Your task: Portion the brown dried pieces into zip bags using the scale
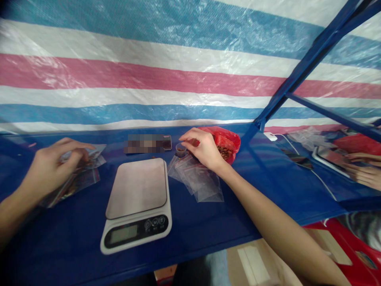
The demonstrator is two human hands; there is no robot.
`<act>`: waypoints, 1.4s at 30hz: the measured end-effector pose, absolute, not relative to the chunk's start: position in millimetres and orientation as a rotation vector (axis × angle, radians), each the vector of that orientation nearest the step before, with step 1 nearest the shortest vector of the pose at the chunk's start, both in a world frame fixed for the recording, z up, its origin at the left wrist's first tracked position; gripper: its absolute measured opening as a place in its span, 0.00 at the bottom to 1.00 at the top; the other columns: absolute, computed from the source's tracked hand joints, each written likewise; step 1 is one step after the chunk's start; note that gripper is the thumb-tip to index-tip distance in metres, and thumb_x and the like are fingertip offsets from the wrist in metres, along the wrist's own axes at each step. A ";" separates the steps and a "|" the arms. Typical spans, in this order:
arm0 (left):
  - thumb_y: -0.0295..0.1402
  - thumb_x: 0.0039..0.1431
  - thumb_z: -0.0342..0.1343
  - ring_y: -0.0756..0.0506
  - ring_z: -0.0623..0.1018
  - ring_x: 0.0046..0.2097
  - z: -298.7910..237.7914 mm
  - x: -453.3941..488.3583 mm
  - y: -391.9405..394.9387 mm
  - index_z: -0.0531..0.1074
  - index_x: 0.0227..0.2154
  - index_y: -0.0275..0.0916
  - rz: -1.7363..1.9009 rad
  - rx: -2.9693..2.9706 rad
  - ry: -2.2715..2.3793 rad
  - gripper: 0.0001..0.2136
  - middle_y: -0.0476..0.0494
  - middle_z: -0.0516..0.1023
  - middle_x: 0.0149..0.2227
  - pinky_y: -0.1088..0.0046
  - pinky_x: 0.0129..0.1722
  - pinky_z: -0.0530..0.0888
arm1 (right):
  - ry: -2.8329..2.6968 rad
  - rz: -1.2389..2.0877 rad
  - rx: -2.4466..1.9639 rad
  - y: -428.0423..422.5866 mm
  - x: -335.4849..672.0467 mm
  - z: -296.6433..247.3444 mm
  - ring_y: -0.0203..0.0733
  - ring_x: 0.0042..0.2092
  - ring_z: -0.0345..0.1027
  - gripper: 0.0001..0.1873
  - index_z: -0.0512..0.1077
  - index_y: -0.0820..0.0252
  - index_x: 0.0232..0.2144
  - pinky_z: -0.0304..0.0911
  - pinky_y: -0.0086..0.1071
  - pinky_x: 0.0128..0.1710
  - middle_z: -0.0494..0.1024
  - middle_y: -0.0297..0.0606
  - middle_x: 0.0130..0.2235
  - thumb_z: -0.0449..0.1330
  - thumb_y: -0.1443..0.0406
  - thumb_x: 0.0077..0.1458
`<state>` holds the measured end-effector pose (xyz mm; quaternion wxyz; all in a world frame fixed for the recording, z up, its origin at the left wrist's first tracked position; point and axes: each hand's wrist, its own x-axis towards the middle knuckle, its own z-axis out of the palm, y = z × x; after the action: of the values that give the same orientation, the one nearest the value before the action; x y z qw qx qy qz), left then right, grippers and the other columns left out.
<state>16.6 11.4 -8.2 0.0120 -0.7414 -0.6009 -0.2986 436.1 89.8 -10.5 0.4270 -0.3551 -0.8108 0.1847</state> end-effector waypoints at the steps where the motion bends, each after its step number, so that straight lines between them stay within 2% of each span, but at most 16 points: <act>1: 0.39 0.67 0.46 0.43 0.79 0.39 -8.1 16.7 11.5 0.81 0.40 0.38 -0.933 -2.312 -1.885 0.18 0.44 0.80 0.37 0.66 0.46 0.74 | -2.047 0.441 -0.878 89.0 436.0 -9.5 0.45 0.41 0.77 0.04 0.82 0.55 0.36 0.73 0.42 0.47 0.84 0.40 0.39 0.66 0.63 0.63; 7: 0.38 0.67 0.46 0.42 0.79 0.41 -5.6 21.5 10.7 0.81 0.40 0.37 -0.916 -2.332 -1.889 0.18 0.42 0.81 0.40 0.66 0.47 0.73 | -2.358 0.265 -0.772 76.2 422.7 -12.9 0.48 0.46 0.74 0.10 0.82 0.56 0.45 0.69 0.42 0.50 0.82 0.43 0.44 0.59 0.68 0.69; 11: 0.39 0.68 0.46 0.42 0.79 0.41 -6.9 25.3 11.3 0.82 0.42 0.37 -0.928 -2.373 -1.856 0.19 0.41 0.81 0.40 0.65 0.46 0.73 | -2.586 0.098 -0.692 72.6 406.1 -15.4 0.49 0.48 0.70 0.14 0.80 0.58 0.50 0.66 0.43 0.50 0.80 0.45 0.46 0.56 0.66 0.71; 16: 0.40 0.68 0.46 0.41 0.80 0.43 -11.2 25.0 14.4 0.82 0.41 0.38 -0.911 -2.431 -1.848 0.19 0.39 0.83 0.42 0.64 0.48 0.74 | -2.757 0.019 -0.625 87.7 379.6 -10.1 0.47 0.49 0.68 0.17 0.79 0.53 0.54 0.62 0.41 0.50 0.79 0.43 0.48 0.57 0.70 0.70; 18: 0.40 0.68 0.47 0.41 0.81 0.42 -11.9 23.3 15.3 0.82 0.41 0.38 -0.902 -2.428 -1.856 0.19 0.40 0.83 0.41 0.64 0.47 0.74 | -2.830 0.021 -0.582 96.7 367.3 -8.7 0.47 0.49 0.68 0.17 0.81 0.52 0.51 0.61 0.40 0.51 0.80 0.41 0.46 0.59 0.73 0.67; 23: 0.40 0.67 0.45 0.41 0.80 0.41 -12.2 19.2 16.1 0.83 0.40 0.39 -0.938 -2.392 -1.829 0.19 0.41 0.83 0.39 0.64 0.46 0.74 | -2.868 0.103 -0.525 110.6 355.4 -4.8 0.46 0.44 0.69 0.08 0.83 0.58 0.35 0.62 0.39 0.48 0.81 0.40 0.39 0.64 0.72 0.64; 25: 0.40 0.68 0.45 0.42 0.80 0.41 -12.5 18.7 15.9 0.83 0.41 0.39 -0.946 -2.386 -1.824 0.20 0.42 0.82 0.38 0.64 0.46 0.74 | -2.764 0.122 -0.567 110.6 364.8 1.3 0.46 0.43 0.69 0.06 0.82 0.60 0.35 0.63 0.39 0.47 0.81 0.41 0.38 0.65 0.70 0.64; 29: 0.39 0.68 0.45 0.42 0.79 0.42 -13.7 19.9 15.8 0.82 0.41 0.40 -0.944 -2.390 -1.828 0.19 0.42 0.82 0.40 0.64 0.47 0.74 | -2.503 0.185 -0.698 105.1 398.5 17.4 0.46 0.43 0.71 0.08 0.82 0.60 0.42 0.65 0.39 0.48 0.80 0.42 0.39 0.63 0.65 0.68; 33: 0.39 0.69 0.45 0.43 0.79 0.42 -14.3 20.7 15.4 0.82 0.41 0.40 -0.944 -2.403 -1.845 0.19 0.43 0.82 0.40 0.65 0.48 0.73 | -2.453 0.195 -0.794 100.7 424.9 18.7 0.46 0.42 0.71 0.09 0.82 0.60 0.42 0.66 0.40 0.47 0.81 0.42 0.38 0.63 0.62 0.68; 38: 0.37 0.69 0.46 0.43 0.78 0.43 -11.2 20.9 13.2 0.81 0.43 0.37 -0.898 -2.405 -1.909 0.18 0.43 0.81 0.41 0.66 0.49 0.72 | -2.414 0.216 -0.849 98.1 440.7 7.6 0.48 0.45 0.72 0.08 0.82 0.59 0.45 0.68 0.42 0.47 0.82 0.43 0.41 0.64 0.64 0.67; 42: 0.37 0.69 0.45 0.43 0.78 0.43 -9.4 21.6 12.5 0.81 0.43 0.35 -0.896 -2.406 -1.917 0.19 0.42 0.81 0.41 0.66 0.49 0.72 | -2.406 0.220 -0.902 94.6 450.7 5.2 0.47 0.45 0.74 0.08 0.82 0.59 0.38 0.68 0.41 0.49 0.83 0.42 0.41 0.62 0.68 0.67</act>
<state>21.6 12.5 -9.4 -0.0315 -0.7506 -0.5980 -0.2794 450.7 94.6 5.2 0.2778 -0.3361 -0.8962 0.0820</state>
